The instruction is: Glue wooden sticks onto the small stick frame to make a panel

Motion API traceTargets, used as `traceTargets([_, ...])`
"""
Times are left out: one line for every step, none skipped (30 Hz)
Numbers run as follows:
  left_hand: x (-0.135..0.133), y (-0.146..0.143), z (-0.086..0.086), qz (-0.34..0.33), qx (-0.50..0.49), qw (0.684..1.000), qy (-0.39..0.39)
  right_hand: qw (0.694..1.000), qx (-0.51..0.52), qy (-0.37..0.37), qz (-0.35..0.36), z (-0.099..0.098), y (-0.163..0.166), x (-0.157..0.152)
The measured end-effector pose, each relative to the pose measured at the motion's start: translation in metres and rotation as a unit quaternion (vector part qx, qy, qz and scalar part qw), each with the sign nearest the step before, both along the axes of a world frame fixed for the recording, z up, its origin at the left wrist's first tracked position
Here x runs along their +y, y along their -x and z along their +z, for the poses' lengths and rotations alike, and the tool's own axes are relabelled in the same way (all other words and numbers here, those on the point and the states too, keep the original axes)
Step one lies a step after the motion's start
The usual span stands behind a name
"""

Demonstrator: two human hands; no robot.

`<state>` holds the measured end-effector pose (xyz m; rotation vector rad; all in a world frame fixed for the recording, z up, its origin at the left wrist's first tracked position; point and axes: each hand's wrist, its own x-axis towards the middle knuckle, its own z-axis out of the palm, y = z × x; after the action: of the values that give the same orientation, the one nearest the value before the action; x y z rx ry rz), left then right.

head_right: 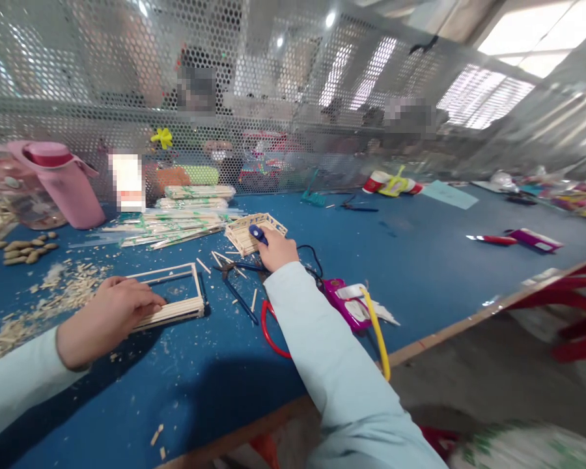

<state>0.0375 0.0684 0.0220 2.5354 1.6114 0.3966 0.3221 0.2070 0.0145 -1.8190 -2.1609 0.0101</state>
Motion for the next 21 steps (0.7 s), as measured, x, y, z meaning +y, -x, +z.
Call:
traceTargets([0.001, 0.0, 0.0, 0.002, -0.007, 1.0, 0.005, 1.0, -0.013, 0.008, 0.0, 0.0, 0.001, 0.0])
traceTargets([0.001, 0.0, 0.001, 0.004, -0.015, 1.0, 0.012, 1.0, -0.025, 0.015, 0.002, -0.001, 0.002, 0.0])
traceTargets([0.001, 0.001, 0.003, 0.008, -0.025, 0.999, 0.02, 0.999, -0.036, 0.022, 0.004, -0.002, 0.003, 0.0])
traceTargets([0.0, 0.002, 0.005, 0.015, -0.037, 0.999, 0.024, 0.999, -0.046, 0.027, 0.008, -0.003, 0.004, 0.0])
traceTargets([-0.001, 0.003, 0.009, 0.024, -0.053, 0.998, 0.022, 0.998, -0.054, 0.031, 0.01, -0.003, 0.005, 0.0])
traceTargets([-0.004, 0.006, 0.012, 0.034, -0.074, 0.997, 0.013, 0.998, -0.061, 0.034, 0.011, -0.004, 0.006, 0.0])
traceTargets([-0.007, 0.008, 0.016, 0.051, -0.103, 0.993, -0.006, 0.997, -0.067, 0.035, 0.01, -0.004, 0.006, 0.0])
traceTargets([-0.012, 0.012, 0.018, 0.075, -0.139, 0.987, -0.032, 0.997, -0.071, 0.034, 0.006, -0.003, 0.006, -0.001])
traceTargets([-0.017, 0.015, 0.019, 0.106, -0.18, 0.976, -0.061, 0.997, -0.075, 0.03, 0.0, -0.002, 0.006, -0.002])
traceTargets([-0.023, 0.019, 0.019, 0.14, -0.222, 0.961, -0.091, 0.997, -0.077, 0.024, -0.007, 0.0, 0.007, -0.004])
traceTargets([-0.029, 0.023, 0.016, 0.177, -0.261, 0.942, -0.114, 0.997, -0.078, 0.016, -0.016, 0.002, 0.007, -0.006])
traceTargets([-0.034, 0.027, 0.011, 0.209, -0.294, 0.924, -0.127, 0.997, -0.078, 0.008, -0.025, 0.005, 0.009, -0.009])
traceTargets([-0.038, 0.03, 0.005, 0.235, -0.323, 0.907, -0.131, 0.997, -0.075, -0.005, -0.028, 0.009, 0.011, -0.013])
traceTargets([-0.041, 0.033, -0.003, 0.255, -0.347, 0.894, -0.123, 0.997, -0.065, -0.03, -0.019, 0.012, 0.015, -0.018])
traceTargets([-0.043, 0.036, -0.011, 0.272, -0.369, 0.881, -0.114, 0.997, -0.048, -0.065, 0.005, 0.015, 0.021, -0.025])
traceTargets([-0.045, 0.038, -0.018, 0.285, -0.387, 0.871, -0.101, 0.993, -0.024, -0.107, 0.044, 0.017, 0.028, -0.034])
traceTargets([-0.045, 0.04, -0.025, 0.294, -0.4, 0.864, -0.085, 0.983, 0.008, -0.153, 0.099, 0.019, 0.036, -0.044])
traceTargets([-0.046, 0.041, -0.03, 0.295, -0.406, 0.862, -0.07, 0.969, 0.036, -0.186, 0.161, 0.019, 0.045, -0.055])
traceTargets([-0.046, 0.042, -0.033, 0.289, -0.405, 0.866, -0.055, 0.955, 0.055, -0.194, 0.219, 0.018, 0.054, -0.067])
traceTargets([-0.047, 0.042, -0.034, 0.278, -0.397, 0.874, -0.045, 0.938, 0.057, -0.179, 0.291, 0.016, 0.063, -0.079])
traceTargets([-0.048, 0.042, -0.034, 0.266, -0.381, 0.885, -0.039, 0.921, 0.049, -0.149, 0.356, 0.013, 0.072, -0.089])
